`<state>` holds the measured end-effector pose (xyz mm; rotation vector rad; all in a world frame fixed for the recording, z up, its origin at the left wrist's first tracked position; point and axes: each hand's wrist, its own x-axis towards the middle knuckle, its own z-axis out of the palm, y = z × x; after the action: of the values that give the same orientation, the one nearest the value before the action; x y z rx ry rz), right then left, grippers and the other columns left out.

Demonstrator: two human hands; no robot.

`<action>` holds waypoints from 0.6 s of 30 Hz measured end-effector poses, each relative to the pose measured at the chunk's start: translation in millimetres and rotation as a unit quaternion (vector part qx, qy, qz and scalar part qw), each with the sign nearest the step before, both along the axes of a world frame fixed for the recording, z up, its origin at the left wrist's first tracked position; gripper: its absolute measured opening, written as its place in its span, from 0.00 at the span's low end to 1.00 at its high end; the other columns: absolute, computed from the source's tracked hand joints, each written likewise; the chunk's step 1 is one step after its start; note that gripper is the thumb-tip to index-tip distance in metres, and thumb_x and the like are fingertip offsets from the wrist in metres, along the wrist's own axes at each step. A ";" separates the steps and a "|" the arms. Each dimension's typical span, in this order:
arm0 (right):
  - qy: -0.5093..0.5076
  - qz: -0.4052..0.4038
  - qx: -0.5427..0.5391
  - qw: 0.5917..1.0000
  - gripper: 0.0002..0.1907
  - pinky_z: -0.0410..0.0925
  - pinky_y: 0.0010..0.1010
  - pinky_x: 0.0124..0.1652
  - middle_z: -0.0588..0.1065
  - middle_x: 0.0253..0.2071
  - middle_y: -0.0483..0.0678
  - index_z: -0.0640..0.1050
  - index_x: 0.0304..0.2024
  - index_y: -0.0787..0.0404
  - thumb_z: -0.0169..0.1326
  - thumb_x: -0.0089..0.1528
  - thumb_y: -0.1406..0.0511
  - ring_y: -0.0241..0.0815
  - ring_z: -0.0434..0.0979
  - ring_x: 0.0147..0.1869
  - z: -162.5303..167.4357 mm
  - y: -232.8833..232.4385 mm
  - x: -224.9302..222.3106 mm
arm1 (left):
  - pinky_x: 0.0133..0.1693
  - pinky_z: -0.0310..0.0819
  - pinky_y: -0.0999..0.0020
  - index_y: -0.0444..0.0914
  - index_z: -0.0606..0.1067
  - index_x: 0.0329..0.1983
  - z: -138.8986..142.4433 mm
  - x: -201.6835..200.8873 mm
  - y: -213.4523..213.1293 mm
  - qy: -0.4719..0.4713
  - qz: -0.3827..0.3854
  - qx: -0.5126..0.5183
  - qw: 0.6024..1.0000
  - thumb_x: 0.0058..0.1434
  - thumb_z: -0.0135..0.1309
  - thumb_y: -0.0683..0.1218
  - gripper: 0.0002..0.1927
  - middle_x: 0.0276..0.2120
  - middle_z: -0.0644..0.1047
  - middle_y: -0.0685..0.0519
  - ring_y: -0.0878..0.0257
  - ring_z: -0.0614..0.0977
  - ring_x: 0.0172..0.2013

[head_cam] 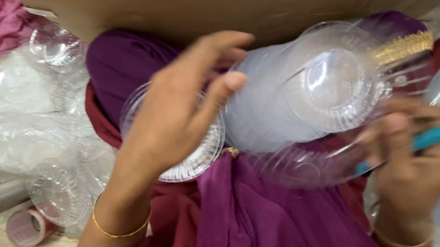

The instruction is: The person sits on the floor and repeatedly picks up clear plastic plates from a cardboard box, separates them, and stacks them into a neat pile on their lap. The person handles the plates one at a time, aligning them before adding to the stack.

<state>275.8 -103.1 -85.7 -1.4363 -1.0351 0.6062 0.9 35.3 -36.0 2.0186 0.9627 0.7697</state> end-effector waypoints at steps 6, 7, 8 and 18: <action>-0.337 -0.060 -0.164 0.925 0.11 0.68 0.35 0.36 0.75 0.36 0.55 0.79 0.50 0.69 0.62 0.70 0.67 0.46 0.76 0.35 -6.6 13.4 24.4 | 0.48 0.72 0.51 0.37 0.80 0.47 -72.7 -66.9 33.8 0.316 0.129 0.028 0.940 0.51 0.68 0.52 0.23 0.46 0.78 0.41 0.45 0.78 0.46; -0.448 -0.052 -0.184 0.874 0.13 0.69 0.41 0.36 0.75 0.35 0.58 0.80 0.49 0.70 0.65 0.67 0.66 0.52 0.76 0.34 -10.3 14.8 26.1 | 0.45 0.74 0.51 0.38 0.83 0.42 -83.0 -73.7 36.7 0.336 0.130 0.029 0.932 0.49 0.69 0.50 0.19 0.42 0.80 0.42 0.46 0.79 0.43; -0.460 -0.050 -0.206 0.862 0.13 0.69 0.42 0.37 0.74 0.33 0.58 0.81 0.47 0.69 0.66 0.66 0.65 0.54 0.75 0.35 -12.5 14.6 27.1 | 0.43 0.75 0.52 0.39 0.83 0.42 -90.4 -79.5 38.9 0.304 0.144 0.003 0.942 0.53 0.67 0.49 0.15 0.40 0.81 0.43 0.49 0.81 0.39; -0.363 -0.061 -0.158 0.916 0.19 0.70 0.34 0.43 0.77 0.45 0.59 0.77 0.54 0.69 0.61 0.71 0.59 0.45 0.78 0.43 9.0 28.9 19.7 | 0.43 0.85 0.75 0.32 0.80 0.50 -30.7 -68.0 53.5 -0.051 0.204 -0.047 0.977 0.72 0.51 0.37 0.09 0.40 0.85 0.49 0.66 0.89 0.40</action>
<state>295.5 -74.2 -76.7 -2.0737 -1.4452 0.1292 -67.2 88.8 -66.6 1.7024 1.3468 1.0135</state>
